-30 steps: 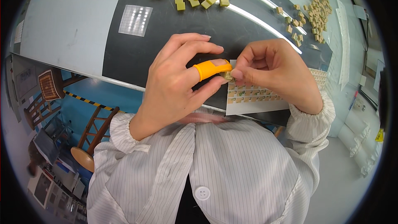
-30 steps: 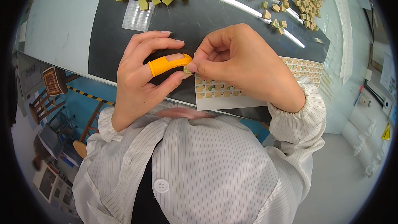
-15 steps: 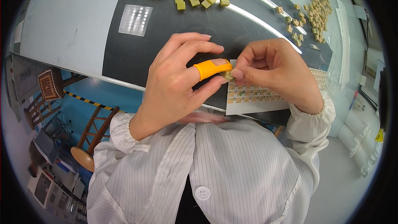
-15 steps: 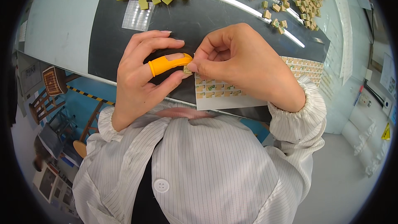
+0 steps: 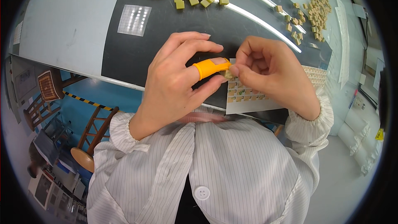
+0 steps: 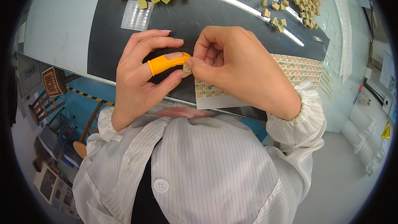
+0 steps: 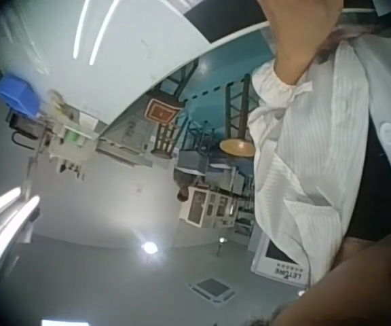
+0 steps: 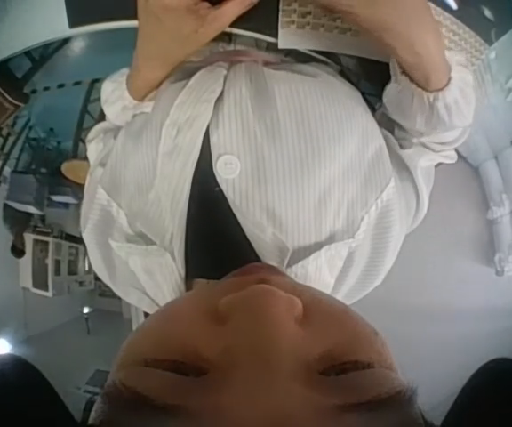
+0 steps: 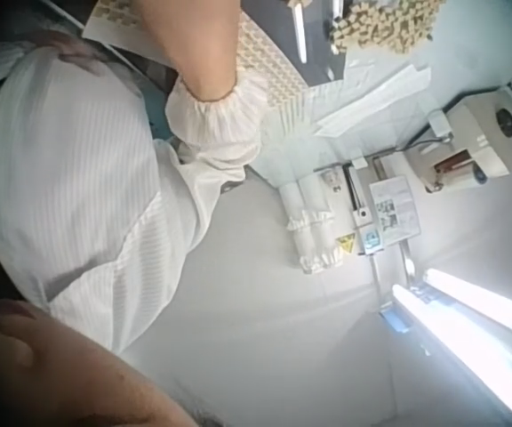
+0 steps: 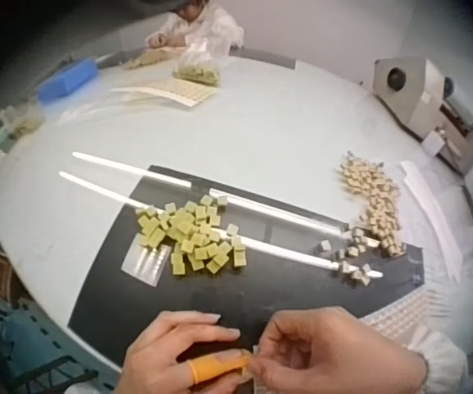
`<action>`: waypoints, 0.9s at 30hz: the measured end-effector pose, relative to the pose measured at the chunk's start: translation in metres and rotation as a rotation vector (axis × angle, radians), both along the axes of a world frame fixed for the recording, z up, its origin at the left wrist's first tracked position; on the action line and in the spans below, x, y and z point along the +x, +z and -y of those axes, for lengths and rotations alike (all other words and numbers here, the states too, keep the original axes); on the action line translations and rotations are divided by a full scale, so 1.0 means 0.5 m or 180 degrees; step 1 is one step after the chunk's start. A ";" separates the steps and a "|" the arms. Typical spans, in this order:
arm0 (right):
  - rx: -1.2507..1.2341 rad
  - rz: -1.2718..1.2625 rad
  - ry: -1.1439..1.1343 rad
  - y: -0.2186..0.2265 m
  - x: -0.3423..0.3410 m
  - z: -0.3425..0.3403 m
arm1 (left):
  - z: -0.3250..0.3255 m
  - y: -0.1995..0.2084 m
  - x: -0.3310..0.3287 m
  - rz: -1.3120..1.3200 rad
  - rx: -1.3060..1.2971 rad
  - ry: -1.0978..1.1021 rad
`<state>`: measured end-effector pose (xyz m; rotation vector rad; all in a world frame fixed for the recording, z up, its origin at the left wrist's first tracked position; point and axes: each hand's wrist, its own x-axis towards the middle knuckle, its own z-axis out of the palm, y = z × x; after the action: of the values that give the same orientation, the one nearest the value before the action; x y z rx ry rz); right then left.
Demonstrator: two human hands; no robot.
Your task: Assembling small yellow components onto a white grid board at a manufacturing workstation.
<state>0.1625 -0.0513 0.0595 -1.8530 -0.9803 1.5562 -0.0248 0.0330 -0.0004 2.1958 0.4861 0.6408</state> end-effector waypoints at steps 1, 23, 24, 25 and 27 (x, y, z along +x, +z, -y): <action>-0.0021 0.0115 -0.0026 0.001 -0.004 -0.003 | 0.000 0.000 -0.001 -0.0008 0.0001 0.0015; 0.1450 0.2642 -0.0895 -0.029 -0.021 0.103 | 0.005 -0.002 0.001 -0.0035 0.0128 0.0055; 0.1484 0.2505 -0.0758 -0.032 -0.042 0.106 | 0.004 -0.002 0.000 -0.0055 0.0146 0.0055; 0.1472 0.2513 -0.0772 -0.037 -0.057 0.112 | 0.004 -0.002 0.001 -0.0063 0.0159 0.0039; 0.1583 0.2335 -0.0471 -0.050 -0.078 0.119 | 0.002 -0.004 0.003 -0.0013 0.0247 0.0004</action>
<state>0.1235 -0.1109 0.0347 -2.0663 -1.3412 0.4468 -0.0234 0.0318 -0.0025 2.2703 0.4718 0.6659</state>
